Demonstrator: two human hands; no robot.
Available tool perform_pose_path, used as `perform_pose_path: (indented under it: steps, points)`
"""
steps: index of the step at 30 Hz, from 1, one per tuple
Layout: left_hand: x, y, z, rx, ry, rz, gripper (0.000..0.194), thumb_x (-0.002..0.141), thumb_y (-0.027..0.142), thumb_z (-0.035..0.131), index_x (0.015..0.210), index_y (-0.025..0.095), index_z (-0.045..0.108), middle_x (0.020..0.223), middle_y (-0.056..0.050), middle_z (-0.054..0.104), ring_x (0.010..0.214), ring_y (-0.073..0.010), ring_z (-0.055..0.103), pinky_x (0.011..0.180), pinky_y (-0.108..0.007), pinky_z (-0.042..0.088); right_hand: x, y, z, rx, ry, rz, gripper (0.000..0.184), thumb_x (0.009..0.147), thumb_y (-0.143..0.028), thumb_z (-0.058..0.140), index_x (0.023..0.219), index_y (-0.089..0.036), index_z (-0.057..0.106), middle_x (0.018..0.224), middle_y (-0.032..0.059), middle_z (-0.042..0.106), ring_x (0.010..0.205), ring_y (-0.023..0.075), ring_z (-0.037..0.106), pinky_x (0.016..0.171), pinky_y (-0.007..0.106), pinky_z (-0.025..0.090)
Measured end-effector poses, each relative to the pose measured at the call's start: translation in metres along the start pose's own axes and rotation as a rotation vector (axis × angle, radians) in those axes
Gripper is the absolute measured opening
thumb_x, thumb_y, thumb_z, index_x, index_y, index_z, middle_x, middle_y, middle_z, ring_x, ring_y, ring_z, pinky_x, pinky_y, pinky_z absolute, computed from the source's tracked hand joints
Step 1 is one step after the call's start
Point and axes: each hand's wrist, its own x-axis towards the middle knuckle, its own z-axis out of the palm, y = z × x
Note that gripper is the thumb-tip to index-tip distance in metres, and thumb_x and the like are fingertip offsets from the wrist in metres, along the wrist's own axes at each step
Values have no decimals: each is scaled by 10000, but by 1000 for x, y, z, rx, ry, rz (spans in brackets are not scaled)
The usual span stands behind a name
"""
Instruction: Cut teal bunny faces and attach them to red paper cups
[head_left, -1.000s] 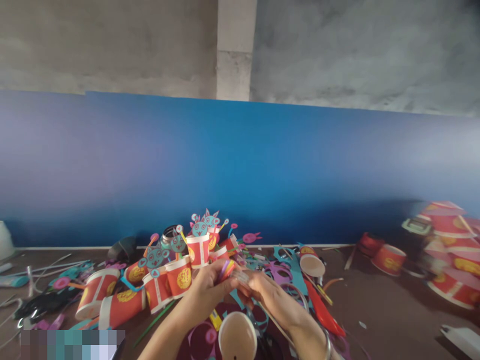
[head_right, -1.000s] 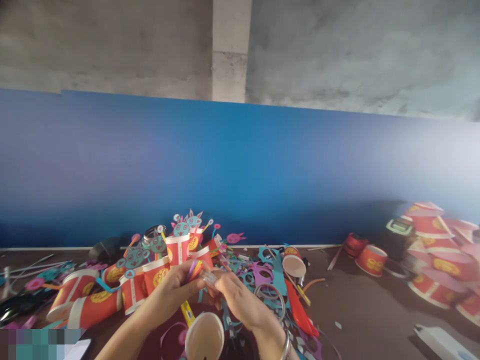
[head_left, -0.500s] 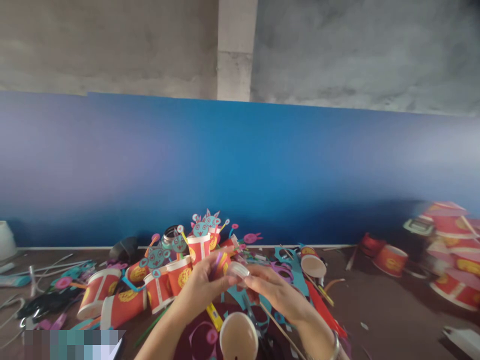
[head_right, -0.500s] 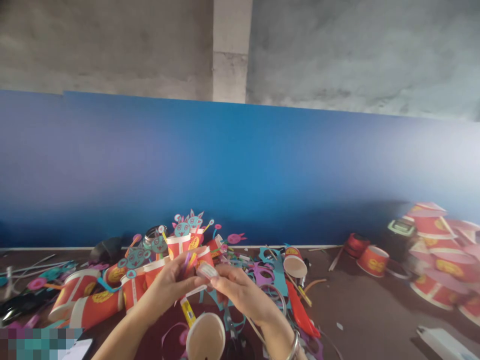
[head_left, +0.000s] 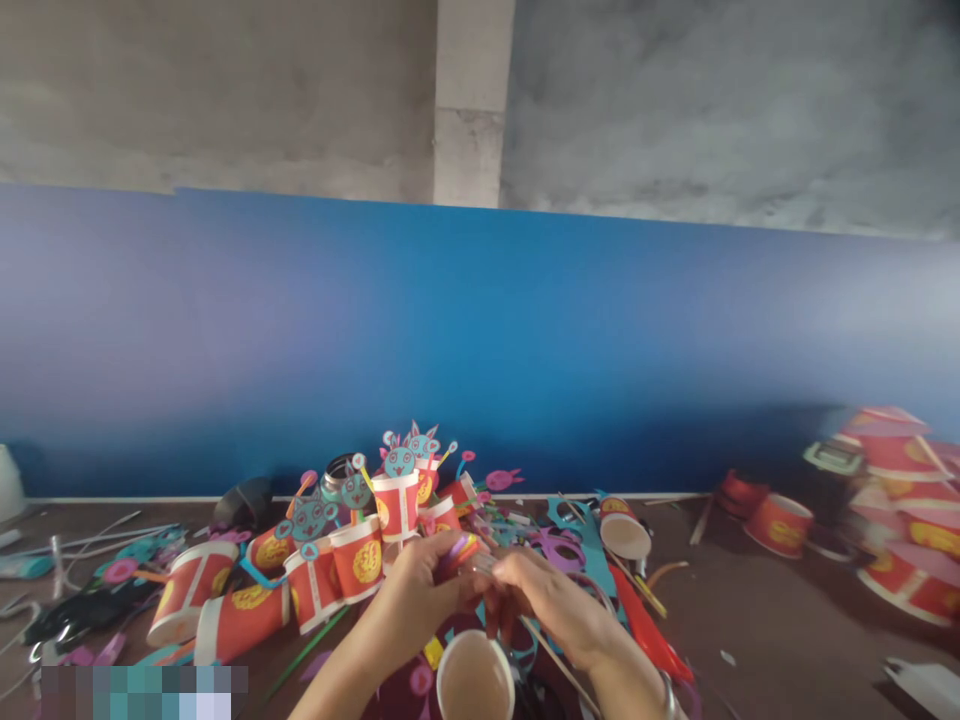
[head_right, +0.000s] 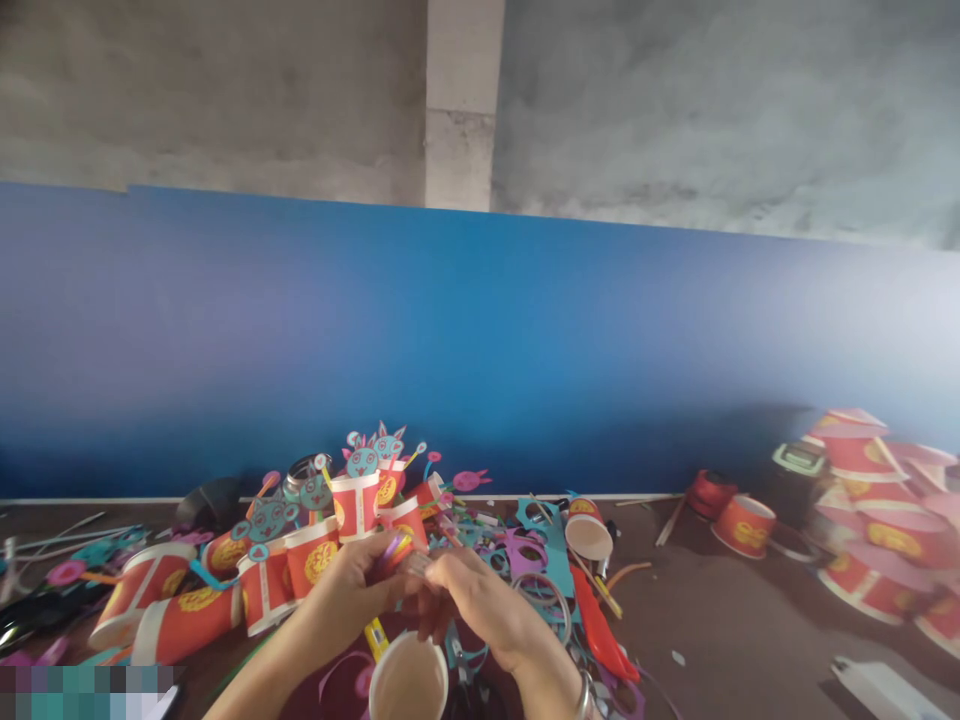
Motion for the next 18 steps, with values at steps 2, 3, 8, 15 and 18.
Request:
perform_pose_path:
  steps: [2, 3, 8, 15, 18]
  points:
    - [1, -1, 0, -40, -34, -4, 280, 760, 430, 654, 755, 154, 610, 631, -20, 615, 551, -136, 559, 592, -270, 458, -1, -2, 1, -20, 14, -2, 259, 746, -289, 415, 572, -163, 561, 518, 4, 574, 447, 114, 538, 444, 221, 393]
    - [1, -2, -1, -37, -26, -9, 284, 752, 432, 661, 750, 152, 612, 631, -22, 616, 556, -138, 561, 587, -265, 456, -2, -4, 2, -16, -1, -17, 262, 747, -285, 407, 576, -163, 564, 521, 9, 581, 447, 114, 534, 447, 224, 393]
    - [1, 4, -7, -23, 64, -26, 285, 740, 411, 685, 781, 133, 635, 647, -29, 622, 585, -133, 569, 550, -221, 419, -10, -17, 2, 41, -103, -117, 243, 798, -227, 388, 737, -175, 618, 730, 45, 655, 524, 120, 558, 511, 244, 420]
    - [0, 16, -6, -141, 129, -70, 324, 693, 453, 714, 768, 148, 635, 605, 19, 577, 470, -57, 430, 508, -183, 361, -7, -14, -6, -134, -47, -131, 313, 864, -463, 486, 776, -174, 569, 603, 8, 607, 414, 82, 477, 405, 207, 320]
    - [-1, 14, -9, -99, 140, -171, 351, 682, 482, 710, 745, 151, 612, 463, 87, 397, 393, -30, 232, 400, -175, 199, -1, -9, -9, -189, 34, -115, 401, 823, -565, 515, 727, -175, 522, 481, -46, 515, 346, 50, 372, 350, 182, 236]
